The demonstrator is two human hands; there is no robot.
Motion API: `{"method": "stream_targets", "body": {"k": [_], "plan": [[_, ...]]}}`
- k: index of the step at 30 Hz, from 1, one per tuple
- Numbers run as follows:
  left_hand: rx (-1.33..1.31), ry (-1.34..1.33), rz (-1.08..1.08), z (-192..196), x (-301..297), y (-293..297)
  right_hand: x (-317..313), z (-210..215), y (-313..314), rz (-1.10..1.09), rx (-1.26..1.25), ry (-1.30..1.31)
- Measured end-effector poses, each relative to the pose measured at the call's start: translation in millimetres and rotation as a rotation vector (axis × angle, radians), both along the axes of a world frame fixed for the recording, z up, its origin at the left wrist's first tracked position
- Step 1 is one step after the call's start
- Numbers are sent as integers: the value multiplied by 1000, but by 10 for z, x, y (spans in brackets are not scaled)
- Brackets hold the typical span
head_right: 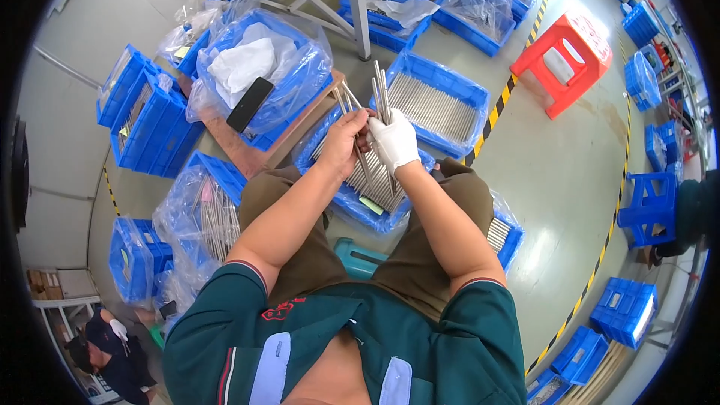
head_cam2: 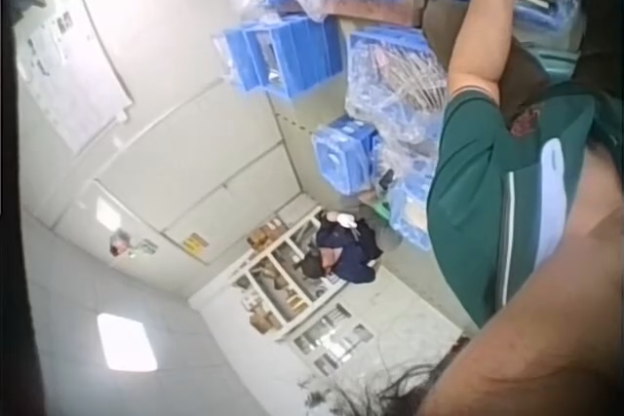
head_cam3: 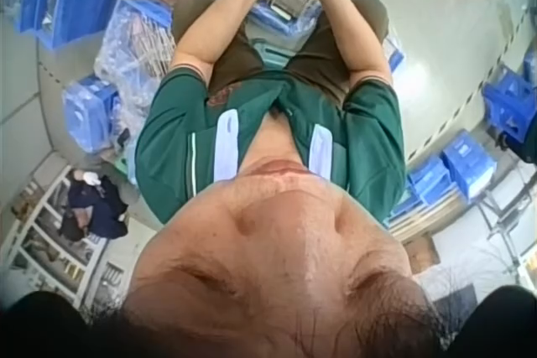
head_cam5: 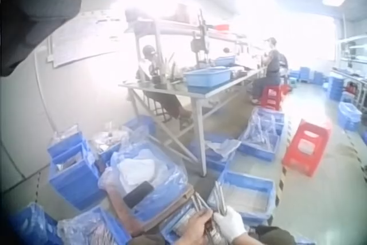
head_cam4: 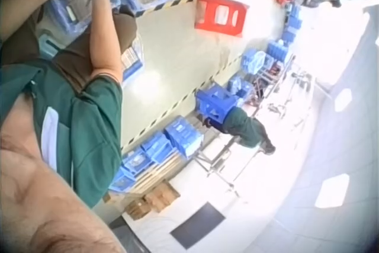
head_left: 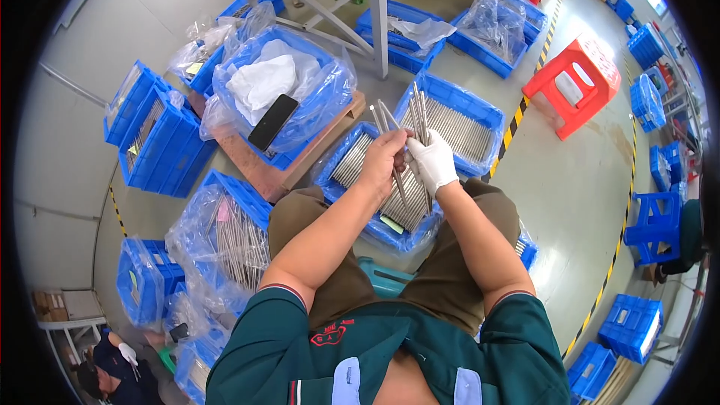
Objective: Picking up, inspecting, and organizing thin metal tubes from a bulk container into structured bins.
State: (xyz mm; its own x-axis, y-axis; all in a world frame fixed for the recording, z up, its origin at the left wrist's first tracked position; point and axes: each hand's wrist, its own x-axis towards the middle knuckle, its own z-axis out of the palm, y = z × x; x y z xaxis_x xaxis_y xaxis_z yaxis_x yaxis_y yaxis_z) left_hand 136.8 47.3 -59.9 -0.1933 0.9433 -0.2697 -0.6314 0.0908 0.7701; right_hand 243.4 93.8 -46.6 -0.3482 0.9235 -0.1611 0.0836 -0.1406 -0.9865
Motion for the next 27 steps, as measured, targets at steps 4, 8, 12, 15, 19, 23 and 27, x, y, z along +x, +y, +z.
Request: {"method": "stream_targets", "body": {"k": [4,8,12,15,19,23,27], "plan": [[-24,144,109,102,43,-15,-48,97,-80,-18,31,21],[43,69,122,115,94,-28,16,217,-75,97,-384,294],[12,8,58,179,44,-6,34,225,-42,94,-469,314],[43,86,207,-63,-69,81,-6,134,24,218,-523,304],[-156,-13,247,-97,-94,103,38,141,-3,252,-618,311],[-108,-124,75,-157,-161,61,105,142,19,243,-483,180],[-48,-189,-16,-20,-123,6,134,188,-2,203,-456,215]]}}
